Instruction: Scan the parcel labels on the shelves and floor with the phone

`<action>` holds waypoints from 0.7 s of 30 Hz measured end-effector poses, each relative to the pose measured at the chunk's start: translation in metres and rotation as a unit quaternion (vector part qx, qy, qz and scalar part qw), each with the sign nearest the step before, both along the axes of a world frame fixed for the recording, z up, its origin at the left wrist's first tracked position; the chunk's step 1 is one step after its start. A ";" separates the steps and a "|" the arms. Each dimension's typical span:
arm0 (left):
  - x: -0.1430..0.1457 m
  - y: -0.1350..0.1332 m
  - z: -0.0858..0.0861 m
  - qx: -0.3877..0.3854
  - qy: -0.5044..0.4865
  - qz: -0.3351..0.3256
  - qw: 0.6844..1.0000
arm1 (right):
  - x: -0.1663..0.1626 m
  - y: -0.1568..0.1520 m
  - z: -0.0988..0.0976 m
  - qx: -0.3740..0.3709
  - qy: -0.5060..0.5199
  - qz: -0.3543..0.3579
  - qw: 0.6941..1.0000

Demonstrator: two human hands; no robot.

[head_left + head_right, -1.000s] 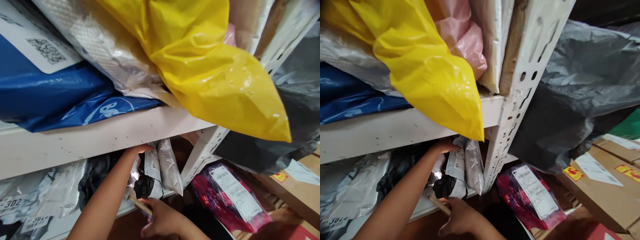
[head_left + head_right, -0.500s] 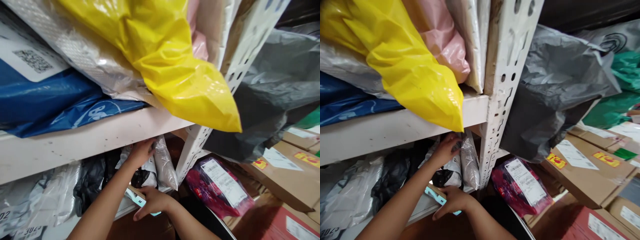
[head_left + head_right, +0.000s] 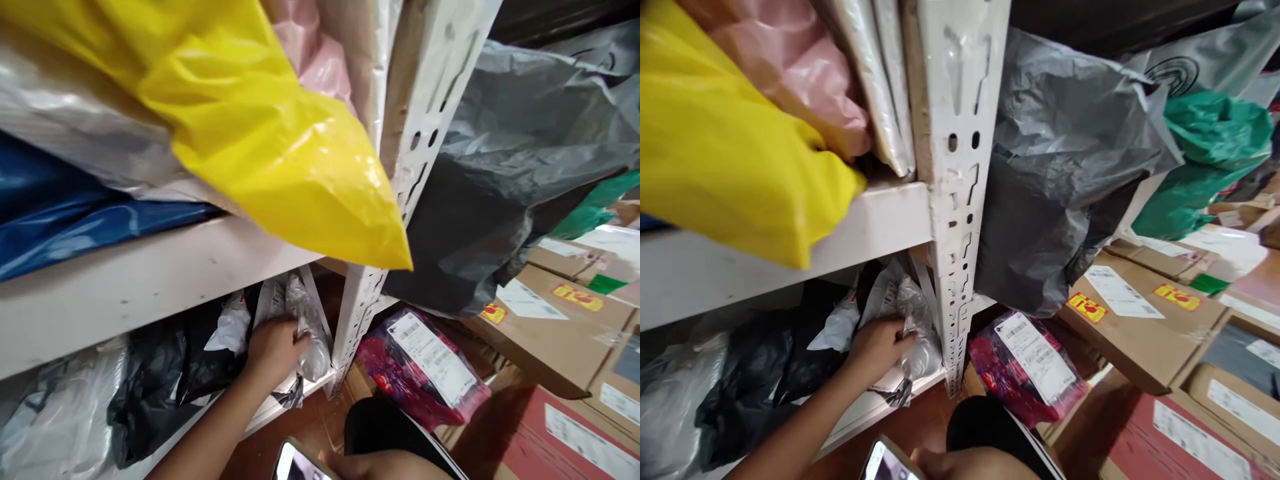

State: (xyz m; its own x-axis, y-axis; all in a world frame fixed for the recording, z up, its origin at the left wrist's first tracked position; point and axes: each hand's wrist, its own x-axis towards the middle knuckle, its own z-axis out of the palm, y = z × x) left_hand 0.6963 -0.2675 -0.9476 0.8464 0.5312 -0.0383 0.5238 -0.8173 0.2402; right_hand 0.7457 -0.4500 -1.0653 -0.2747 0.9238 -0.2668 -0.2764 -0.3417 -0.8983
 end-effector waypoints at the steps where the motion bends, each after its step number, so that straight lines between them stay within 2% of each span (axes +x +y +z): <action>1: -0.004 0.002 -0.003 0.015 -0.017 -0.007 1.000 | 0.004 -0.007 0.000 -0.003 0.009 -0.007 1.000; 3: -0.013 0.007 -0.009 0.051 -0.046 -0.017 0.997 | 0.010 -0.017 0.006 -0.012 0.033 -0.026 0.999; 6: -0.023 0.012 -0.020 0.089 -0.077 -0.012 0.993 | 0.016 -0.019 0.026 -0.029 0.075 -0.069 0.994; 10: -0.031 0.016 -0.034 0.112 -0.122 0.011 0.986 | 0.021 -0.016 0.049 -0.009 0.106 -0.104 0.989; 13: -0.033 0.016 -0.043 0.123 -0.146 0.008 0.982 | 0.021 -0.018 0.058 0.017 0.136 -0.123 0.983; 17: -0.035 0.015 -0.055 0.187 -0.221 0.000 0.957 | 0.019 -0.017 0.065 0.033 0.190 -0.179 0.965; 19: -0.038 0.013 -0.060 0.172 -0.245 0.009 0.954 | 0.015 -0.010 0.070 0.028 0.221 -0.201 0.954; 21: -0.042 0.010 -0.064 0.096 -0.270 0.024 0.958 | 0.011 -0.001 0.076 0.030 0.265 -0.213 0.940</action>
